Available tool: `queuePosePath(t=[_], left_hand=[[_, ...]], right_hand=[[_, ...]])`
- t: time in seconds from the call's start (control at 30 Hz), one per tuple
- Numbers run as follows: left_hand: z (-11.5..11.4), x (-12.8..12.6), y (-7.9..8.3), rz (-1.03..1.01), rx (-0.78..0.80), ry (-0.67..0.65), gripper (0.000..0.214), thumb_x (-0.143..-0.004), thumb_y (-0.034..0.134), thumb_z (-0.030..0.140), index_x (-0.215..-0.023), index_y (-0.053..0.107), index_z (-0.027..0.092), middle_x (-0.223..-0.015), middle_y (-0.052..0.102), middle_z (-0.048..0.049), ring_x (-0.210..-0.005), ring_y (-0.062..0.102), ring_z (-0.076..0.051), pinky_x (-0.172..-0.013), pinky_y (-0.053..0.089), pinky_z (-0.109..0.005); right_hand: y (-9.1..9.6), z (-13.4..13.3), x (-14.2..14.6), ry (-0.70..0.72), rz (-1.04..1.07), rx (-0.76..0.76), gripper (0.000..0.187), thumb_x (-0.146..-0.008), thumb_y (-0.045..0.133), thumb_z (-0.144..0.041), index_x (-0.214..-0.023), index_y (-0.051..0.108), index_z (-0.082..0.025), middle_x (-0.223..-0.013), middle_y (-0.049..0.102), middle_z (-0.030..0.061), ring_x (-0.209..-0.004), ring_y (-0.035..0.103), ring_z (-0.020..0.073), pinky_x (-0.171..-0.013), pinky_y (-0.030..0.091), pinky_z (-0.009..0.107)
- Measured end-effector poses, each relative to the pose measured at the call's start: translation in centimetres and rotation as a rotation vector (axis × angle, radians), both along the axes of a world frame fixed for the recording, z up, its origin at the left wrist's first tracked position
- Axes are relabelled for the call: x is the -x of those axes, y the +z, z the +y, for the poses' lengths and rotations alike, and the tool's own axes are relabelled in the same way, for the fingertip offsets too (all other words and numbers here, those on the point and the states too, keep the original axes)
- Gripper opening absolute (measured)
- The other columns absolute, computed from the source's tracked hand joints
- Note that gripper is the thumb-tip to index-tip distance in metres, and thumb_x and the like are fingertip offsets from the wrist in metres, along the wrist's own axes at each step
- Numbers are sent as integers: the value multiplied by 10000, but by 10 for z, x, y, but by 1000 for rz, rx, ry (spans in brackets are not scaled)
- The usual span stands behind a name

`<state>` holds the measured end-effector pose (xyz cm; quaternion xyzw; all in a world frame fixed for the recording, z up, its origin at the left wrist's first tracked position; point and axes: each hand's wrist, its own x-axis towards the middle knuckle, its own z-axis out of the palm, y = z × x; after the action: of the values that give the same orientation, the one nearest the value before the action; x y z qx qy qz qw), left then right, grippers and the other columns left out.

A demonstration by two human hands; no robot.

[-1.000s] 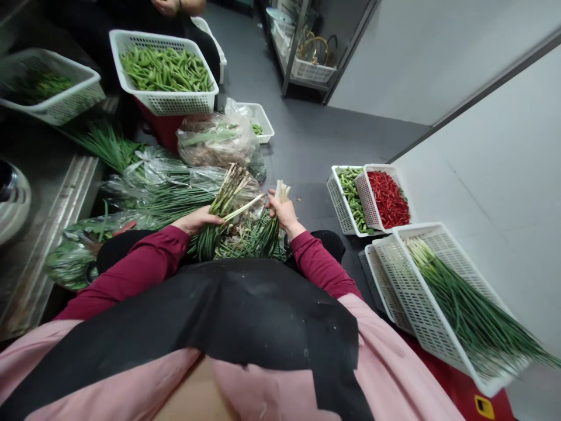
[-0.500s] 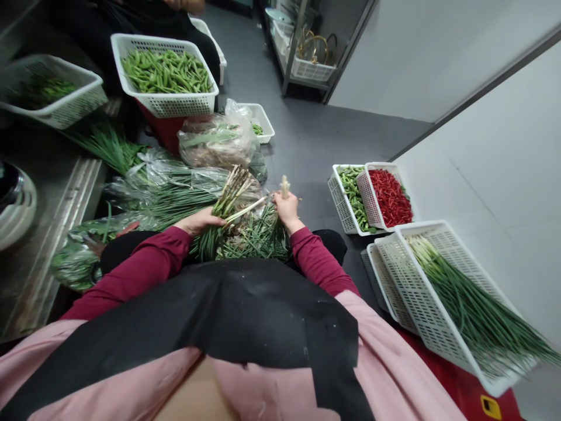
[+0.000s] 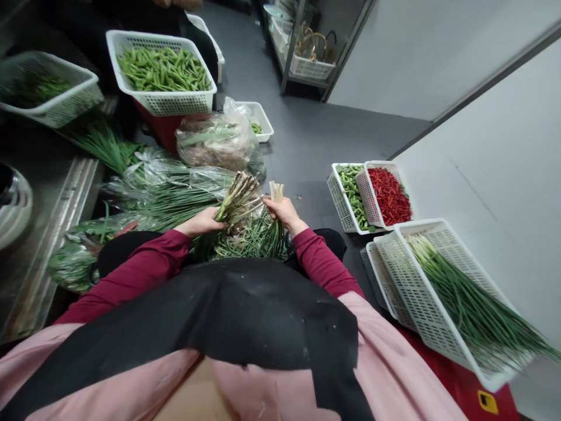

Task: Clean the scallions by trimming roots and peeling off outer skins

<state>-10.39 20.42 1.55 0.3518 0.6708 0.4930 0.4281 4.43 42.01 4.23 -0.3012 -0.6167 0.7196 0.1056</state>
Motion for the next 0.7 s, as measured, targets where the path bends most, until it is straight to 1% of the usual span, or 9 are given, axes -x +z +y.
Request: queuePosePath(t=[0.1, 0.17, 0.23, 0.3, 0.37, 0.5, 0.57, 0.63, 0.7], left_hand=[[2, -4, -2, -39, -3, 0, 424, -512, 792, 313, -863, 680, 103, -747, 666, -22, -745, 604, -218, -735, 470, -320], [3, -8, -3, -115, -22, 21, 458, -522, 800, 324, -900, 685, 93, -785, 682, -42, -760, 611, -219, -757, 472, -331], [5, -12, -6, -215, -51, 57, 486, -543, 799, 334, -945, 688, 86, -840, 696, -66, -779, 620, -220, -777, 473, -339], [6, -16, -10, -310, -72, 76, 502, -559, 796, 335, -982, 690, 88, -895, 704, -86, -799, 630, -226, -784, 478, -347], [7, -18, -12, -369, -72, 84, 497, -553, 800, 320, -982, 694, 91, -904, 709, -94, -799, 638, -233, -773, 485, -354], [9, -16, -11, -396, -64, 171, 421, -524, 804, 266, -893, 703, 89, -807, 711, -76, -714, 636, -207, -726, 489, -338], [9, -13, -9, -429, -73, 191, 374, -531, 794, 260, -849, 701, 87, -777, 707, -76, -689, 635, -198, -704, 492, -330], [8, -11, -7, -462, -78, 186, 316, -552, 777, 273, -794, 693, 87, -746, 701, -81, -670, 636, -198, -668, 496, -324], [6, -6, -5, -447, -70, 204, 250, -569, 760, 275, -715, 668, 94, -668, 676, -64, -599, 611, -175, -600, 485, -300]], right_hand=[[-1, -9, 2, -2, 41, 71, 376, -585, 779, -295, -871, 612, -117, -586, 564, -36, -363, 410, 31, -328, 286, 173], [-6, -20, 4, -16, 40, 133, 375, -590, 777, -288, -883, 603, -132, -593, 561, -39, -367, 406, 32, -337, 314, 179], [-12, -33, 7, 11, 20, 175, 324, -607, 770, -288, -846, 598, -152, -583, 545, -41, -370, 401, 36, -340, 326, 182], [-17, -44, 9, 45, -3, 170, 257, -621, 760, -277, -784, 595, -166, -582, 536, -39, -378, 404, 38, -342, 323, 179], [-20, -50, 11, 55, -21, 113, 214, -634, 748, -273, -735, 592, -167, -574, 529, -35, -385, 411, 42, -351, 324, 177], [-20, -45, 10, 81, -43, -34, 209, -644, 736, -296, -692, 586, -159, -570, 550, -22, -391, 441, 55, -366, 324, 181], [-20, -40, 8, 95, -35, -21, 214, -652, 728, -311, -724, 589, -165, -641, 607, -4, -393, 452, 55, -368, 327, 181], [-21, -36, 5, 95, -23, 33, 221, -664, 719, -318, -771, 593, -171, -715, 653, 19, -393, 457, 54, -369, 338, 185], [-24, -28, 2, 61, -22, 68, 231, -673, 715, -317, -802, 592, -171, -717, 665, 30, -394, 461, 59, -371, 352, 189]])
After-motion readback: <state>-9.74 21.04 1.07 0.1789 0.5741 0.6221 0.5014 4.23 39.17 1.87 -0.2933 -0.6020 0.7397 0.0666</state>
